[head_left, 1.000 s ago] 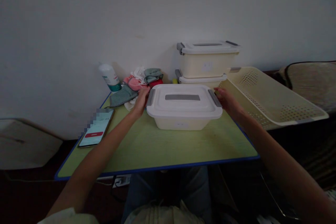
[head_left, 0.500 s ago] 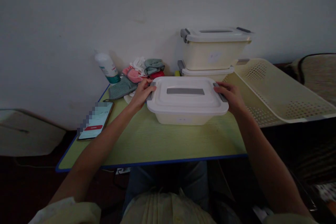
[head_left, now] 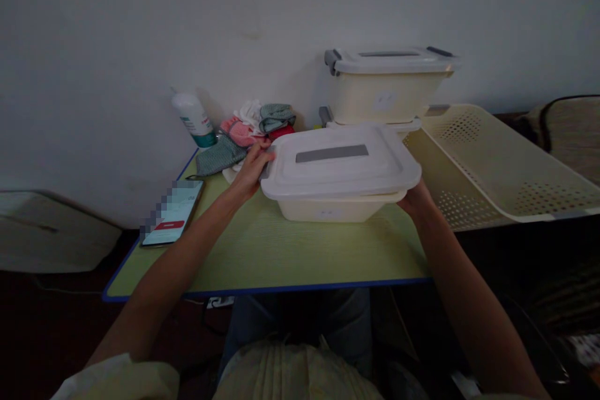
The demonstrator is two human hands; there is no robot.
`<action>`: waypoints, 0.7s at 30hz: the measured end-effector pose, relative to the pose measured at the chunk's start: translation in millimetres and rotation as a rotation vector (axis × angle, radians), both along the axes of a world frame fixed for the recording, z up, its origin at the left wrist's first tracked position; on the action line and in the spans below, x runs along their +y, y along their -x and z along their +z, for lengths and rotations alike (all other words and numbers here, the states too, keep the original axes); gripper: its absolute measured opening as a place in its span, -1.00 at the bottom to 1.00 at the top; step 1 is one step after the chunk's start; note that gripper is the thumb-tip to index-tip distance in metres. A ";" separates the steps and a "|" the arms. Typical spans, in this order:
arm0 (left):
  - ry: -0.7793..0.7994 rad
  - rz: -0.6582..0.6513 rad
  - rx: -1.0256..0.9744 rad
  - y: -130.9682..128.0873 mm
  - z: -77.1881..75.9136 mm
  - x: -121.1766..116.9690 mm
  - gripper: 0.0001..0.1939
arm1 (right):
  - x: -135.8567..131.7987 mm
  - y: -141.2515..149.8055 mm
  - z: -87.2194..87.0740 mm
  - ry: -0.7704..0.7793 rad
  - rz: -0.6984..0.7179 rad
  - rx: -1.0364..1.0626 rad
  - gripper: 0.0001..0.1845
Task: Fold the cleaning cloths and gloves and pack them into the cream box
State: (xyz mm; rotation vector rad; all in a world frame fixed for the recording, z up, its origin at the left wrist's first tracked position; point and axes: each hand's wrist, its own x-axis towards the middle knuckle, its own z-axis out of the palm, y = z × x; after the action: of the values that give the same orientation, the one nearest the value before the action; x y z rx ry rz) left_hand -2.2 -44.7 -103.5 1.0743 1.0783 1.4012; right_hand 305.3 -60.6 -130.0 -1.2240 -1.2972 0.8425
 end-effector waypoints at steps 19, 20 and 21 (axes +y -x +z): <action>-0.282 0.173 0.259 22.6 -21.6 -16.4 -0.73 | -46.6 -10.9 2.8 -0.181 -0.220 -0.119 -0.54; -0.319 0.190 0.301 23.1 -22.2 -22.3 -0.73 | -53.7 -9.0 5.0 -0.199 -0.208 -0.168 -0.52; -0.355 0.200 0.337 23.3 -23.3 -28.9 -0.72 | -59.8 -6.9 7.0 -0.218 -0.193 -0.210 -0.51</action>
State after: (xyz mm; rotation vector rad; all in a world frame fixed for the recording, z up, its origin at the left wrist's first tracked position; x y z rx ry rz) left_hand -25.4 -73.5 -126.8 1.5351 1.2303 1.6511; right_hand 312.2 -120.4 -123.0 -1.2627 -1.3728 0.4315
